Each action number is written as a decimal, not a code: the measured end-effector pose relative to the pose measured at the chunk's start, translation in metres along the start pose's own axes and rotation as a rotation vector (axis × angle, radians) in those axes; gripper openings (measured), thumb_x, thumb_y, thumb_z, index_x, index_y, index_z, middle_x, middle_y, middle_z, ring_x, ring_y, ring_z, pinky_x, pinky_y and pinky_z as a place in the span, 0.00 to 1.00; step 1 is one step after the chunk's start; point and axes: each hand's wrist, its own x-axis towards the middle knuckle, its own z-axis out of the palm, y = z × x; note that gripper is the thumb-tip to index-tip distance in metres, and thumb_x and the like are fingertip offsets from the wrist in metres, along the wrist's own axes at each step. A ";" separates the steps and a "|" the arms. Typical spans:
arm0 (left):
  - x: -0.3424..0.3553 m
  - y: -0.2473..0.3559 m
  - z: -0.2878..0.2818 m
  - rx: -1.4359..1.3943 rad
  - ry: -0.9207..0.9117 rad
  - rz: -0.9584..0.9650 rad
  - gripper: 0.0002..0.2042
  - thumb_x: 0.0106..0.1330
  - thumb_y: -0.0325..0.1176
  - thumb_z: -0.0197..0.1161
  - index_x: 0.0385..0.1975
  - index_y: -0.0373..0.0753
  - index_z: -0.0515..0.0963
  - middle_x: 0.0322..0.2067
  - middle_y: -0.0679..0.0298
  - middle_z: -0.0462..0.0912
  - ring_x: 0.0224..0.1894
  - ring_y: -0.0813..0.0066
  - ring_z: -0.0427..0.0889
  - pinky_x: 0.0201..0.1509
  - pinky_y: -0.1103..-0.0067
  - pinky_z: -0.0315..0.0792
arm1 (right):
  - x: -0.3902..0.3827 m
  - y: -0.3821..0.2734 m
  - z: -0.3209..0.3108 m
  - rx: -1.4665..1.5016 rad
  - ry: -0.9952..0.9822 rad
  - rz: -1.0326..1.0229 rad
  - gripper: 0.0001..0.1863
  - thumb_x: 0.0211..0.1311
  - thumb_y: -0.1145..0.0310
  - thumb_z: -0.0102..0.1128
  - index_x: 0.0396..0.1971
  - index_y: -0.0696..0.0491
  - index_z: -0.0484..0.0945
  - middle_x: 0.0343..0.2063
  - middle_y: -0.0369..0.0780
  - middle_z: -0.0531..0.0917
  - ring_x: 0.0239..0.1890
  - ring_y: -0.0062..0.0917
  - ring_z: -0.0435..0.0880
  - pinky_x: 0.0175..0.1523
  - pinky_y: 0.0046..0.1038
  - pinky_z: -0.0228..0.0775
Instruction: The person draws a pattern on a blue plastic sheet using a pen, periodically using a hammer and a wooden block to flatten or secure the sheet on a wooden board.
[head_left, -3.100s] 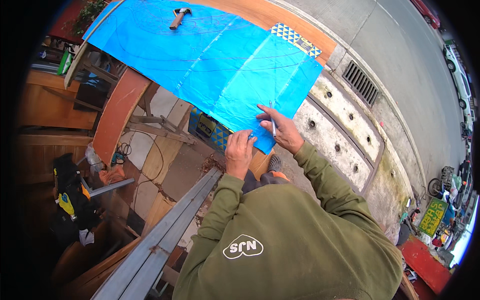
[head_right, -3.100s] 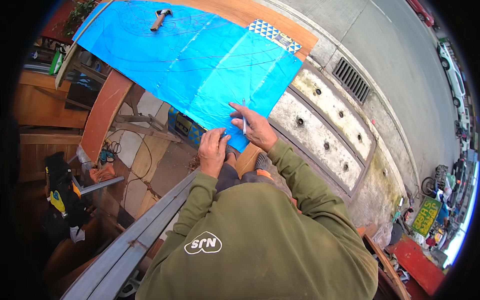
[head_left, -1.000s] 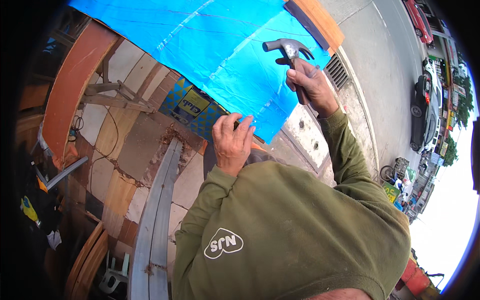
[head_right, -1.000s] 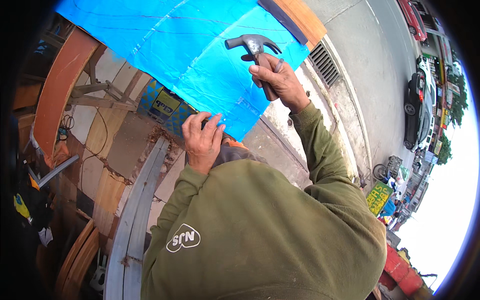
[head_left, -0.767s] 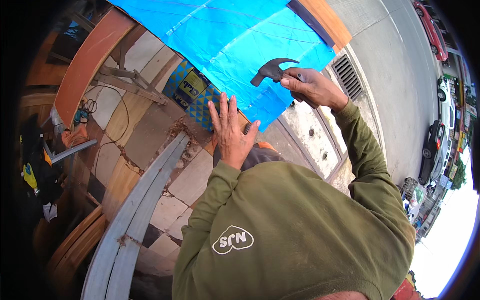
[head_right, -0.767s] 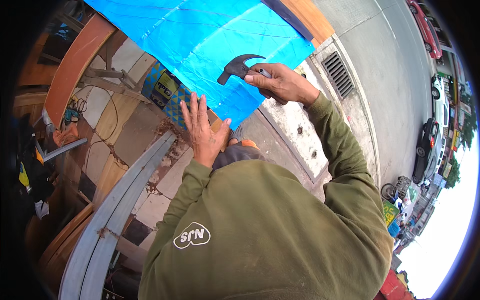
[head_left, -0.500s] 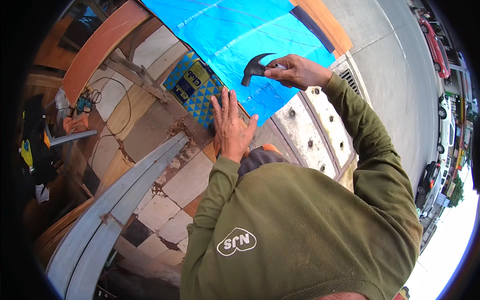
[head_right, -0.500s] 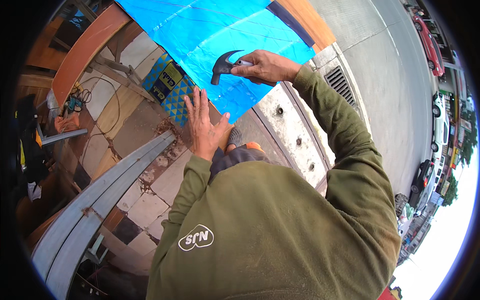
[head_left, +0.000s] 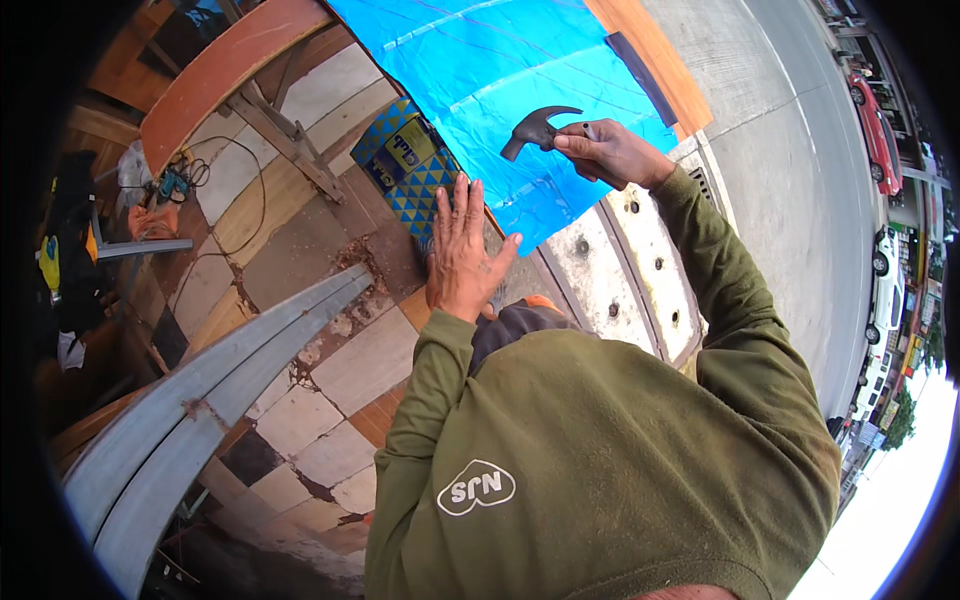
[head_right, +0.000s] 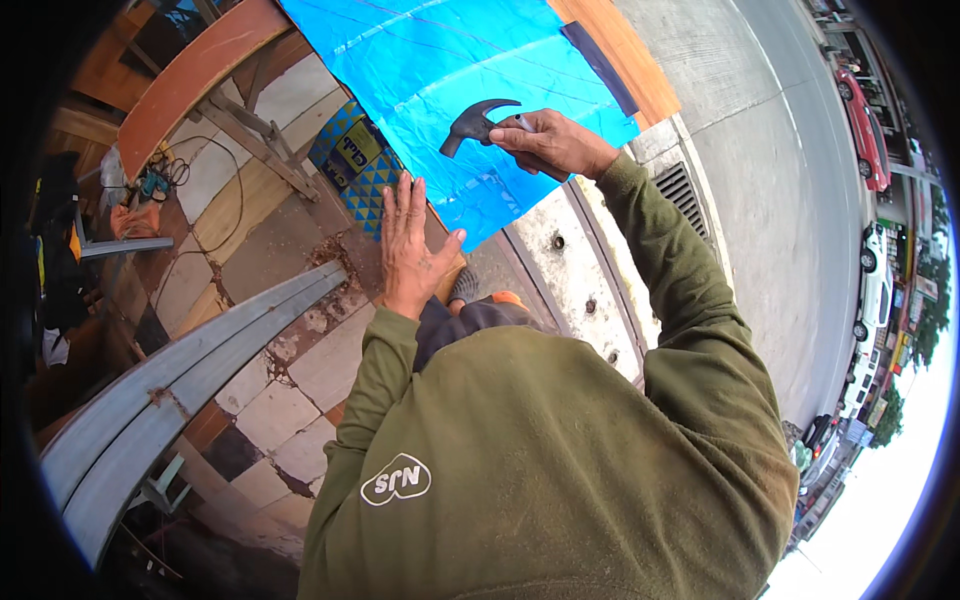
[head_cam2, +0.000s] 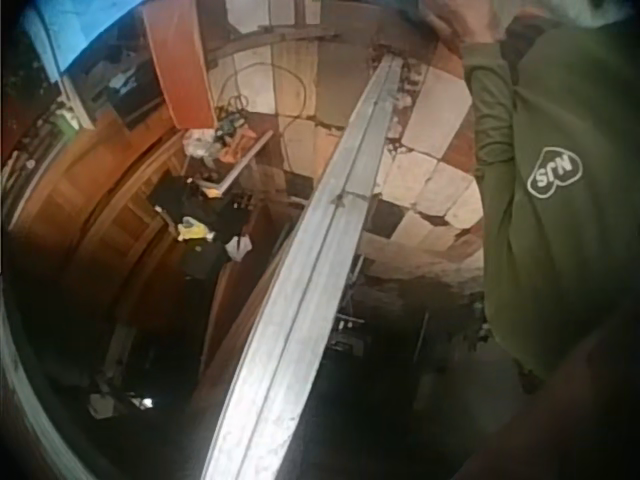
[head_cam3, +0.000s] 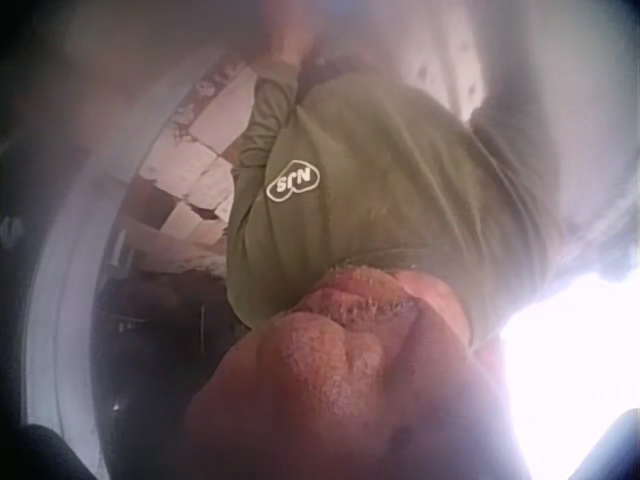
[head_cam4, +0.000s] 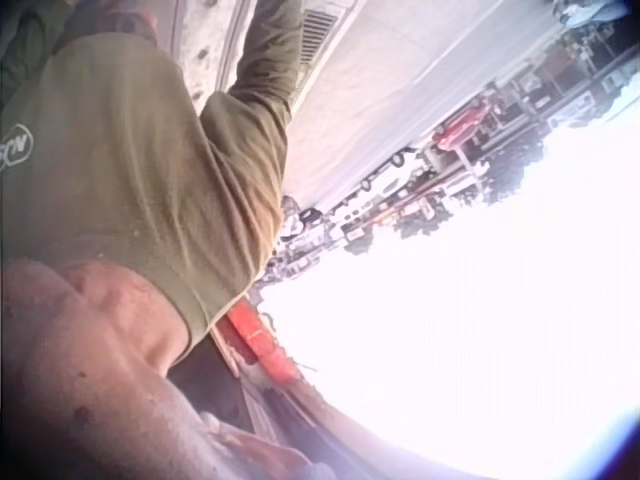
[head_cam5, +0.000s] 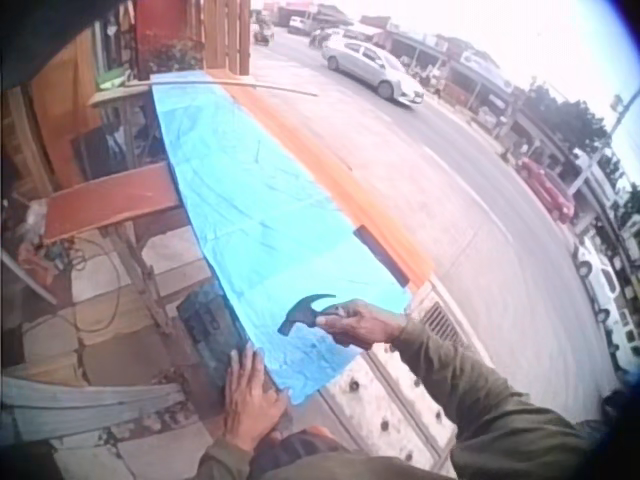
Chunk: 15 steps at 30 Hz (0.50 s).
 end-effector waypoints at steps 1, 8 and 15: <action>0.001 0.001 0.001 -0.006 -0.009 -0.002 0.49 0.66 0.50 0.75 0.84 0.41 0.55 0.83 0.48 0.52 0.83 0.31 0.49 0.83 0.48 0.52 | -0.002 0.009 0.004 0.000 0.005 0.002 0.26 0.79 0.44 0.63 0.31 0.54 0.83 0.18 0.31 0.77 0.19 0.15 0.75 0.25 0.25 0.64; 0.000 -0.003 -0.002 -0.002 -0.019 -0.014 0.49 0.67 0.50 0.74 0.83 0.41 0.55 0.83 0.47 0.52 0.83 0.31 0.49 0.84 0.49 0.52 | -0.050 0.039 0.107 0.598 0.604 -0.004 0.24 0.82 0.47 0.59 0.45 0.56 0.84 0.22 0.31 0.77 0.25 0.14 0.75 0.29 0.20 0.62; 0.001 -0.002 0.000 -0.002 -0.007 0.021 0.49 0.66 0.51 0.76 0.83 0.41 0.56 0.83 0.46 0.53 0.83 0.32 0.50 0.84 0.49 0.53 | -0.069 0.040 0.176 0.710 0.533 0.104 0.24 0.83 0.48 0.56 0.51 0.57 0.83 0.22 0.31 0.78 0.23 0.13 0.73 0.29 0.18 0.60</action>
